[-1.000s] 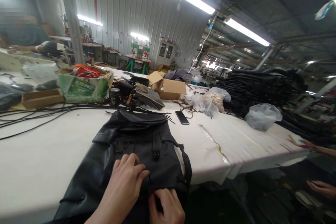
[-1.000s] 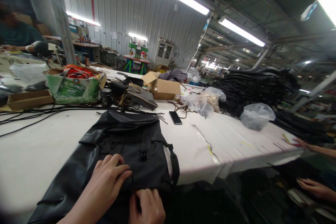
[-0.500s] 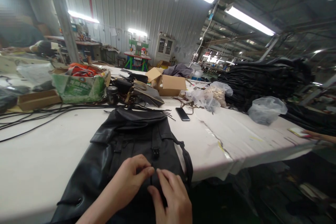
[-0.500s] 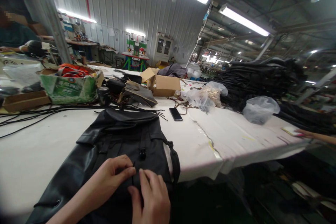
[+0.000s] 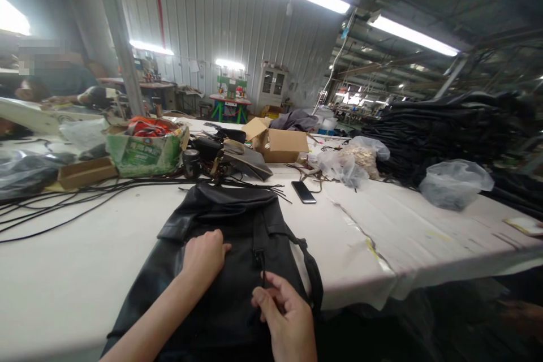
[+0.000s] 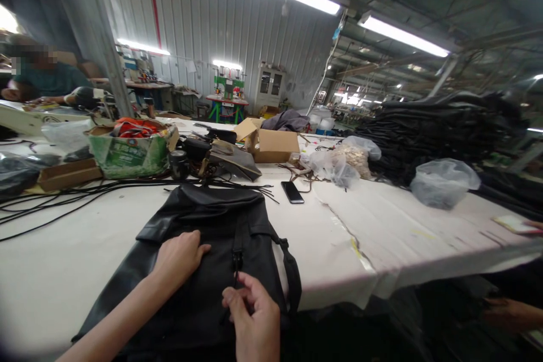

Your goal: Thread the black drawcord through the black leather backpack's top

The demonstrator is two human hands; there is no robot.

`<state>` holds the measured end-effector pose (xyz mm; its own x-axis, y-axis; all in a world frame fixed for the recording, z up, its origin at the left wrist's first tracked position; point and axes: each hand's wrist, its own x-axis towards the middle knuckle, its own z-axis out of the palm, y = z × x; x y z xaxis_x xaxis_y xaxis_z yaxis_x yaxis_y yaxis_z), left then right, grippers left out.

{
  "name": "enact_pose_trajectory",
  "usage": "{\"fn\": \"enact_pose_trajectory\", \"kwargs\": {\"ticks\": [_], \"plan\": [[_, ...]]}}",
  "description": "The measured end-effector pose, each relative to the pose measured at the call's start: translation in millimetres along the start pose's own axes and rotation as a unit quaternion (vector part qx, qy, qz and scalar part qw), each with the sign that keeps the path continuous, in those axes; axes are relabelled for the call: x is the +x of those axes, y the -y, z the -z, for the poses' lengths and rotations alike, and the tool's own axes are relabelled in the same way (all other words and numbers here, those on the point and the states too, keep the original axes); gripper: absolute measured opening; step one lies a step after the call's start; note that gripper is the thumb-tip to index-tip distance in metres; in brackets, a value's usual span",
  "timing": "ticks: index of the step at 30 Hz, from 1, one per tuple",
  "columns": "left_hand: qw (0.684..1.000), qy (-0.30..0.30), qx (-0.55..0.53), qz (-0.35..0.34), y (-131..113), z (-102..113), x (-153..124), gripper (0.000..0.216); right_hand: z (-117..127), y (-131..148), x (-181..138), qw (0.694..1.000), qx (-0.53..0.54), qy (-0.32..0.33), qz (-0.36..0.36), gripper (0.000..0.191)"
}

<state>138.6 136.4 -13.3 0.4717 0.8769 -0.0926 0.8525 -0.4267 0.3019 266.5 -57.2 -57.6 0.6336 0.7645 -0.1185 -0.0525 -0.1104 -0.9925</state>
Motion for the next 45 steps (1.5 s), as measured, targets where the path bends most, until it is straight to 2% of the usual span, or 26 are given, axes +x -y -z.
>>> {"fn": "enact_pose_trajectory", "kwargs": {"ticks": [4,7,8,10,12,13,16,19,22,27,31,33,36,39,41,43,45], "plan": [[0.998,0.004,-0.058,-0.038,-5,-8,-2,0.022,-4,6,2,0.999,0.017,-0.016,0.029,0.062],[0.985,0.01,-0.147,-0.094,-11,-13,-23,0.034,-4,6,4,0.997,0.035,-0.035,0.061,0.057],[0.971,0.018,-0.209,-0.111,-14,-15,-33,0.037,-4,6,5,0.996,0.041,-0.033,0.066,0.055],[0.921,0.032,-0.367,-0.122,-21,-21,-53,0.037,-7,7,5,0.996,0.06,-0.019,0.067,0.051],[0.863,0.028,-0.494,-0.101,-27,-28,-70,0.038,-12,10,3,0.994,0.085,-0.004,0.07,0.049],[0.844,0.02,-0.529,-0.086,-30,-32,-76,0.04,-15,11,2,0.993,0.094,-0.001,0.075,0.049],[0.82,-0.001,-0.568,-0.061,-34,-40,-85,0.046,-24,13,-2,0.992,0.089,-0.002,0.087,0.048],[0.777,0.019,-0.624,-0.075,-36,-42,-86,0.044,-29,12,-4,0.993,0.089,0.012,0.078,0.047],[0.738,0.042,-0.668,-0.085,-38,-34,-86,0.042,-30,12,-3,0.991,0.113,0.03,0.07,0.046],[0.7,0.06,-0.709,-0.059,-37,-19,-90,0.038,-30,16,-3,0.985,0.153,0.059,0.054,0.043],[0.667,0.07,-0.741,-0.035,-34,-17,-95,0.037,-33,20,-3,0.977,0.182,0.091,0.057,0.044],[0.662,0.075,-0.745,-0.025,-32,-19,-98,0.039,-34,20,-4,0.975,0.181,0.109,0.066,0.043],[0.675,0.071,-0.734,-0.011,-27,-23,-99,0.042,-34,20,-7,0.977,0.162,0.114,0.073,0.042],[0.684,0.089,-0.724,-0.011,-21,-26,-98,0.059,-34,25,-10,0.98,0.153,0.112,0.067,0.043],[0.707,0.103,-0.699,-0.028,-17,-25,-98,0.065,-34,29,-12,0.98,0.151,0.107,0.066,0.044],[0.738,0.104,-0.665,-0.049,-16,-21,-99,0.06,-36,34,-15,0.981,0.151,0.099,0.066,0.046],[0.749,0.106,-0.65,-0.064,-16,-16,-101,0.056,-37,38,-17,0.981,0.153,0.099,0.066,0.047]]}}
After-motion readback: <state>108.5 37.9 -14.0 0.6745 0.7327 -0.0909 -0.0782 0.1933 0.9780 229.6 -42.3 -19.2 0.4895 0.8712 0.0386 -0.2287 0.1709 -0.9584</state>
